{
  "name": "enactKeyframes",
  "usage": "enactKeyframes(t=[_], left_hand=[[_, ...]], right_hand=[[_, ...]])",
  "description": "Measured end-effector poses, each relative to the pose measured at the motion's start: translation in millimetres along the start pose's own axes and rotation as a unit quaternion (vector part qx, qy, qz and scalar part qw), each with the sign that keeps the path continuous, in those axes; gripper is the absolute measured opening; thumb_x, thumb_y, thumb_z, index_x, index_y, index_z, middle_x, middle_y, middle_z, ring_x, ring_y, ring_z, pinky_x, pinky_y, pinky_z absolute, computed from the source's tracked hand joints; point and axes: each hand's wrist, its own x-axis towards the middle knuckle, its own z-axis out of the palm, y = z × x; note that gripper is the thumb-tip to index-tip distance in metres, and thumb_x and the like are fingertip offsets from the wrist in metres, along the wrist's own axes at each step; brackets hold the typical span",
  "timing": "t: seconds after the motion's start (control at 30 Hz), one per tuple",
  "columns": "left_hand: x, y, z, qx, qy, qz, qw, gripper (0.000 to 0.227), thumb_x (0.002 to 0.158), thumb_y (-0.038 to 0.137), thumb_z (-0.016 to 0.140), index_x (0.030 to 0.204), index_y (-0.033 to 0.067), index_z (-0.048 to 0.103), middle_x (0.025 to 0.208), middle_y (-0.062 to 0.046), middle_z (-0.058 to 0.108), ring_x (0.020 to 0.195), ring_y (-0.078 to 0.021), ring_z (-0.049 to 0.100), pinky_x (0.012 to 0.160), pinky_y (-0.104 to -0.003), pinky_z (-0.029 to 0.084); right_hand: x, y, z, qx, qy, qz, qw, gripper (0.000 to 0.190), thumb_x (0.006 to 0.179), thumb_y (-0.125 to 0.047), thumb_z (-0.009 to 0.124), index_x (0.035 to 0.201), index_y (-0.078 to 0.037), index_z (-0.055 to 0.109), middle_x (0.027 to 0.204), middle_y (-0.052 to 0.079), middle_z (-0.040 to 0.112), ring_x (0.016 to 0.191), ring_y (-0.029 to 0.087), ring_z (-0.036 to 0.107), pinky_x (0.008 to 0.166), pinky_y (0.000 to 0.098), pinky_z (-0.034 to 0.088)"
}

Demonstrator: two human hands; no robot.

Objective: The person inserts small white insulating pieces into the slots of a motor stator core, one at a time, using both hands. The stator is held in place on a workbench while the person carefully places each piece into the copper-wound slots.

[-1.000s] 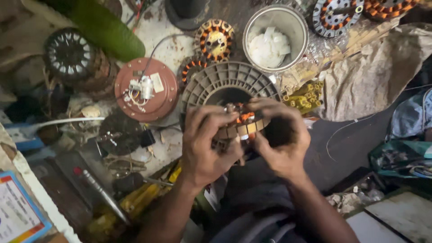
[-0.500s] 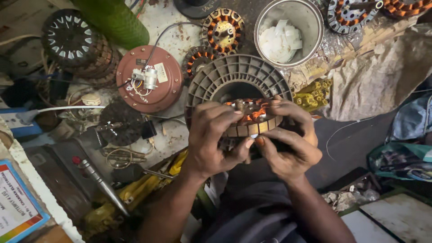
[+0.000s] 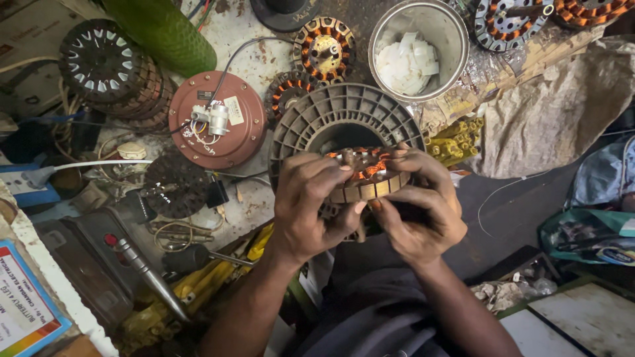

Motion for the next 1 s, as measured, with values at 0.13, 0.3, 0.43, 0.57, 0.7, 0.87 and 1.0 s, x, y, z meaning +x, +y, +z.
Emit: enactKeyframes(t=[0.13, 0.3, 0.43, 0.57, 0.7, 0.87, 1.0], left_hand=[[-6.4, -3.6, 1.8, 0.005, -0.006, 0.0, 1.0, 0.044, 0.099, 0.029, 0.075, 0.132, 0.008, 0.054, 0.121, -0.011, 0.062, 0.114, -0.03, 0.062, 0.099, -0.044, 0.054], [-6.7, -10.1, 11.0, 0.004, 0.006, 0.01, 1.0, 0.045, 0.098, 0.034, 0.07, 0.131, 0.0071, 0.055, 0.12, -0.01, 0.06, 0.112, -0.0293, 0.062, 0.1, -0.048, 0.055], [-6.1, -6.2, 7.7, -0.005, 0.01, -0.011, 1.0, 0.04, 0.098, 0.031, 0.068, 0.127, 0.0059, 0.057, 0.118, -0.01, 0.06, 0.111, -0.0312, 0.062, 0.098, -0.05, 0.055], [-4.1, -2.5, 1.4, 0.002, -0.013, -0.021, 1.0, 0.039, 0.099, 0.032, 0.07, 0.125, 0.0061, 0.057, 0.119, -0.009, 0.06, 0.111, -0.0305, 0.062, 0.103, -0.052, 0.054], [-2.0, -2.8, 3.1, 0.003, -0.011, -0.029, 1.0, 0.038, 0.098, 0.03, 0.07, 0.125, 0.0065, 0.058, 0.119, -0.009, 0.06, 0.11, -0.0289, 0.062, 0.103, -0.054, 0.054], [-6.2, -4.1, 1.1, -0.005, -0.025, -0.036, 0.999, 0.041, 0.098, 0.032, 0.07, 0.128, 0.0074, 0.057, 0.121, -0.009, 0.059, 0.111, -0.0296, 0.06, 0.104, -0.056, 0.052], [-11.6, -2.7, 4.5, 0.007, -0.018, -0.046, 0.999, 0.04, 0.099, 0.031, 0.068, 0.13, 0.0087, 0.057, 0.121, -0.007, 0.06, 0.112, -0.028, 0.06, 0.106, -0.055, 0.053]], right_hand=[[-1.2, -0.6, 5.6, 0.026, 0.02, 0.015, 0.999, 0.026, 0.09, -0.004, 0.085, 0.105, 0.001, 0.065, 0.127, 0.019, 0.065, 0.122, 0.031, 0.066, 0.115, 0.0496, 0.054], [7.3, 2.5, 5.8, 0.006, 0.018, 0.011, 1.0, 0.043, 0.082, -0.013, 0.083, 0.113, 0.005, 0.058, 0.117, 0.019, 0.067, 0.115, 0.031, 0.068, 0.108, 0.0527, 0.055], [13.3, -0.2, -1.5, 0.0, -0.025, 0.02, 0.999, 0.033, 0.089, -0.013, 0.077, 0.114, 0.001, 0.061, 0.116, 0.016, 0.065, 0.114, 0.032, 0.066, 0.112, 0.0558, 0.053], [12.8, -2.7, -6.2, -0.012, -0.053, 0.056, 0.997, 0.035, 0.089, -0.012, 0.079, 0.116, -0.003, 0.059, 0.116, 0.014, 0.065, 0.115, 0.031, 0.067, 0.114, 0.0564, 0.053], [12.9, 4.4, -10.8, -0.003, -0.081, 0.056, 0.995, 0.035, 0.087, -0.011, 0.08, 0.112, -0.004, 0.057, 0.113, 0.013, 0.062, 0.116, 0.032, 0.065, 0.115, 0.0589, 0.052], [4.6, 5.8, -5.8, -0.008, -0.047, 0.079, 0.996, 0.031, 0.087, -0.01, 0.079, 0.109, -0.007, 0.057, 0.114, 0.011, 0.062, 0.11, 0.027, 0.066, 0.112, 0.0567, 0.054], [2.9, 3.5, -7.1, -0.031, -0.061, 0.086, 0.994, 0.031, 0.085, -0.012, 0.077, 0.108, -0.006, 0.056, 0.114, 0.012, 0.06, 0.115, 0.029, 0.065, 0.115, 0.0592, 0.054]])
